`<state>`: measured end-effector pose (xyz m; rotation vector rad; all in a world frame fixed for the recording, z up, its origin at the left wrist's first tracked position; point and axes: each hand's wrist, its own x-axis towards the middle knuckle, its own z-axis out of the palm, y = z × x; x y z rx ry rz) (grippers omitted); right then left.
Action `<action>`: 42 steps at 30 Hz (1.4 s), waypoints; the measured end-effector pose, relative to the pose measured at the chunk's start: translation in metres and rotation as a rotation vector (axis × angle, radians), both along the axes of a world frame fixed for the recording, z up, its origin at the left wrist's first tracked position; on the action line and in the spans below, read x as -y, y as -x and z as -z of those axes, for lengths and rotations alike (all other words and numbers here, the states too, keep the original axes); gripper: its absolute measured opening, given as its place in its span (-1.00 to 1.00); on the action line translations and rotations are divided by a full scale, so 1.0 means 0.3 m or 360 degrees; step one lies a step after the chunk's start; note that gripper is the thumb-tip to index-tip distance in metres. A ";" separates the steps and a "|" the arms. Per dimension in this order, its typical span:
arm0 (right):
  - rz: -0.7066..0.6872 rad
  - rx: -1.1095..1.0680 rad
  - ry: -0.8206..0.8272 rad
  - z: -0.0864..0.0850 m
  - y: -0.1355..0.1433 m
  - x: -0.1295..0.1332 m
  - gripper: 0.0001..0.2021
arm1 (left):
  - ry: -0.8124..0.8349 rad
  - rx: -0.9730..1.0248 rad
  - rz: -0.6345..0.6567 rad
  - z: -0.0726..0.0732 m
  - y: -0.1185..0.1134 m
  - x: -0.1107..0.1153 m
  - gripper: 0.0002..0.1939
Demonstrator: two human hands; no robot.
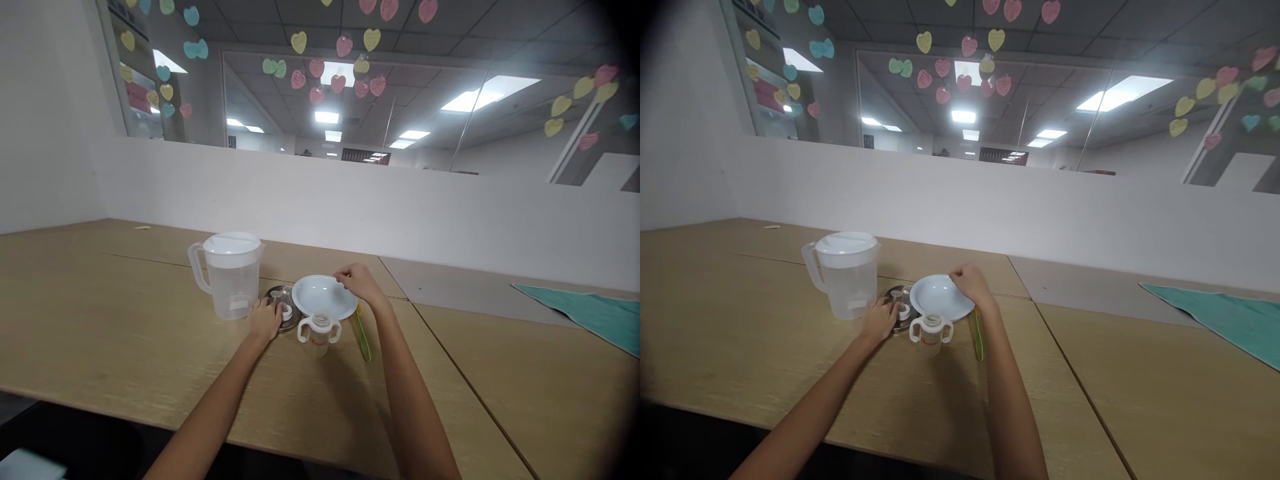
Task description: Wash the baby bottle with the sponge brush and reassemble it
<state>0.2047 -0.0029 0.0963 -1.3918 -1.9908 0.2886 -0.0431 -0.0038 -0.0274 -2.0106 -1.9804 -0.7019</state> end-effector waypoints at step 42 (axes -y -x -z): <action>-0.0036 -0.0507 -0.0329 -0.085 0.074 0.103 -0.92 | -0.0325 0.0636 0.1074 -0.029 -0.157 0.015 -0.72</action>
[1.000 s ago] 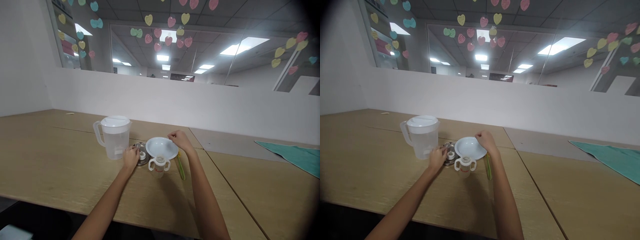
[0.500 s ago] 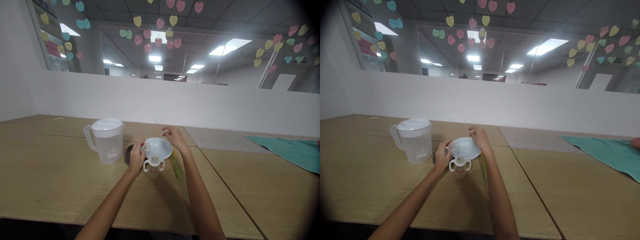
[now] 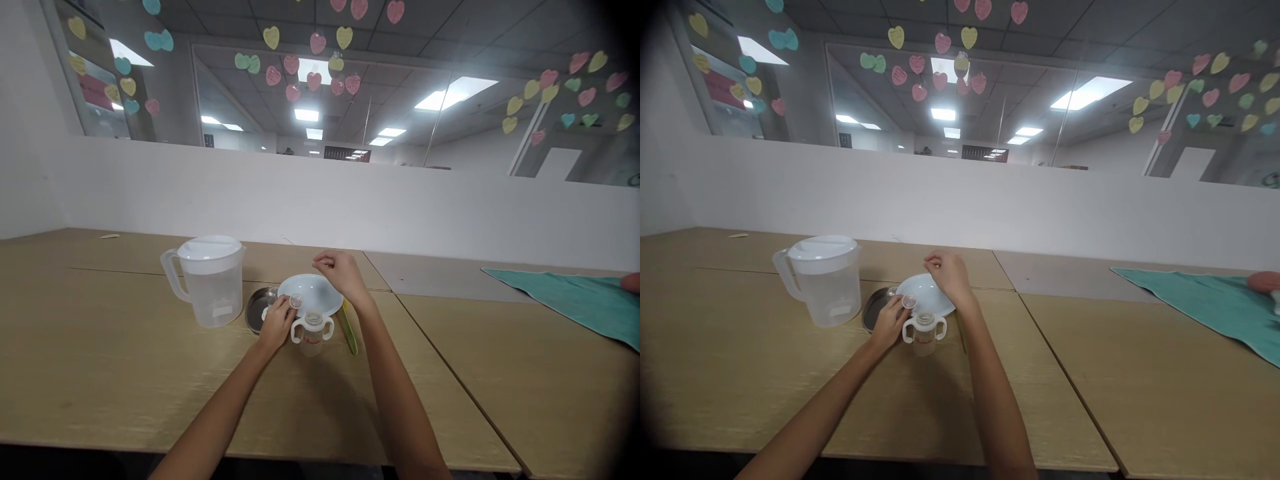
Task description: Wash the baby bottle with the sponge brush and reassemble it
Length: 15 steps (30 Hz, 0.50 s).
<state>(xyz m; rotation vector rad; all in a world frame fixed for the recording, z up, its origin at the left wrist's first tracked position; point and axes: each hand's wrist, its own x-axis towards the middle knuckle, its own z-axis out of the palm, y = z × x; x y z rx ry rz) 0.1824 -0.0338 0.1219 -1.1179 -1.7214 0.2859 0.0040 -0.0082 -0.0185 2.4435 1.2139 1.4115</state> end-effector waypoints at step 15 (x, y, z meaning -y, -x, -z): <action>0.0025 0.0318 -0.0085 0.014 0.080 0.006 -0.89 | 0.0072 -0.0064 0.0037 0.016 -0.026 -0.010 -0.66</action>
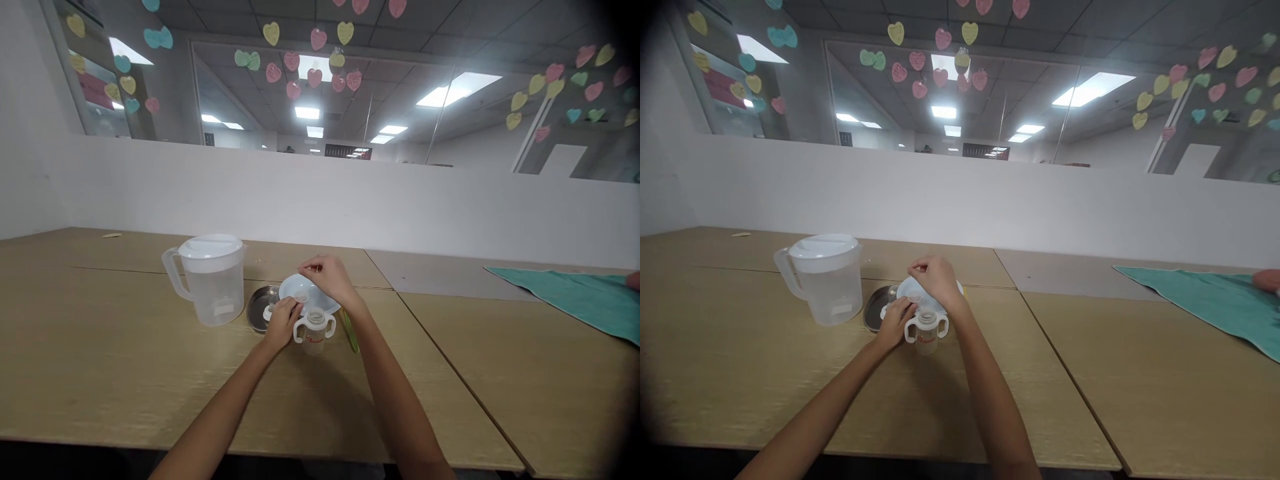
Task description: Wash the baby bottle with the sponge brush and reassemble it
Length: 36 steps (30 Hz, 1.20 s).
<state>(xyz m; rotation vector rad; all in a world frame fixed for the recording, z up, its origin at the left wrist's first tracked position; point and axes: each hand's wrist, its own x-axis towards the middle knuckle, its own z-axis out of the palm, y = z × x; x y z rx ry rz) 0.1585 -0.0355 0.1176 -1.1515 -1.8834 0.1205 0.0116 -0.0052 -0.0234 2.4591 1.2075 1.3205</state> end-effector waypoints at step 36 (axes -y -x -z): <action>-0.0270 0.0013 0.0159 0.096 0.035 -0.066 -0.82 | 0.0300 0.0482 0.0053 -0.003 -0.006 0.004 -0.66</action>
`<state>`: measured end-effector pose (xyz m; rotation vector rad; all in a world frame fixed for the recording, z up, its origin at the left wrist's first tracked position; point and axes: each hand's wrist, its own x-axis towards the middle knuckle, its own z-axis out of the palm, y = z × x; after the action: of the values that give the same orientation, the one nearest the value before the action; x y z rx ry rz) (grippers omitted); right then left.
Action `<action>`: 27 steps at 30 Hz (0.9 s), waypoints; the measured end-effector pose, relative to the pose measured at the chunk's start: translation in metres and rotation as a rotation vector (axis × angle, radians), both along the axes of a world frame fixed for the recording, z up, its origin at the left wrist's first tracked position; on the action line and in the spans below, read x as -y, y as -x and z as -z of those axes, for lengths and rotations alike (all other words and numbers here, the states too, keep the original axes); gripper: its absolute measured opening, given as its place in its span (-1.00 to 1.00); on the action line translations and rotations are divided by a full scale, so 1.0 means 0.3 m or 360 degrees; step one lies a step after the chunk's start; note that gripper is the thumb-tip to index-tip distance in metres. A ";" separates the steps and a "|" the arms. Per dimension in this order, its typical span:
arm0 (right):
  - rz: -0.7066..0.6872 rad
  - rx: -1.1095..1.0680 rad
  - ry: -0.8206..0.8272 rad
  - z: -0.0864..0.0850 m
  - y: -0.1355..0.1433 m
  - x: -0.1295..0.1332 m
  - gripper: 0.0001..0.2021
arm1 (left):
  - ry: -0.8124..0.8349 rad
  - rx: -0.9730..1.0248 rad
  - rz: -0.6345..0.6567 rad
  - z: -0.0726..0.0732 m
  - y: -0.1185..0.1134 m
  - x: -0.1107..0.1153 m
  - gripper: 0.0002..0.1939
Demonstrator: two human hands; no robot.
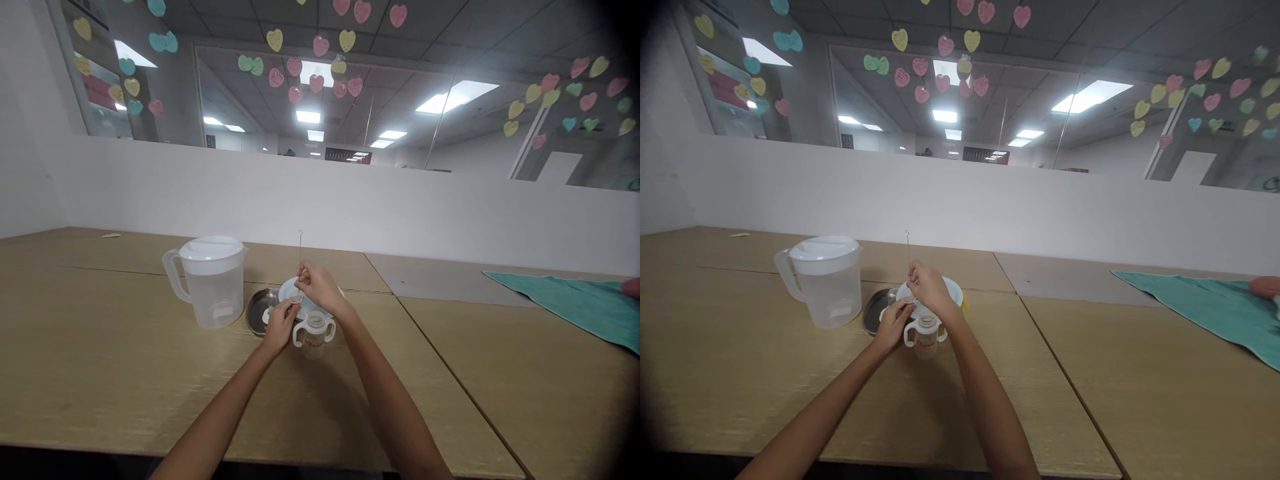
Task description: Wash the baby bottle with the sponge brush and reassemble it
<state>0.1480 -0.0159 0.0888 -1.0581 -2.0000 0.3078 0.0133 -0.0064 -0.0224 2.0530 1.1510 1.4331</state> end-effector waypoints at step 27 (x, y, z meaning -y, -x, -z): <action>-0.0060 0.0189 0.0060 -0.007 0.000 0.013 -0.82 | -0.0081 -0.0118 0.0065 -0.013 0.006 0.004 -0.65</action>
<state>0.1480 -0.0199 0.0908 -1.0856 -2.1297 0.3103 0.0117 -0.0076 -0.0184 2.1688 1.1051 1.3909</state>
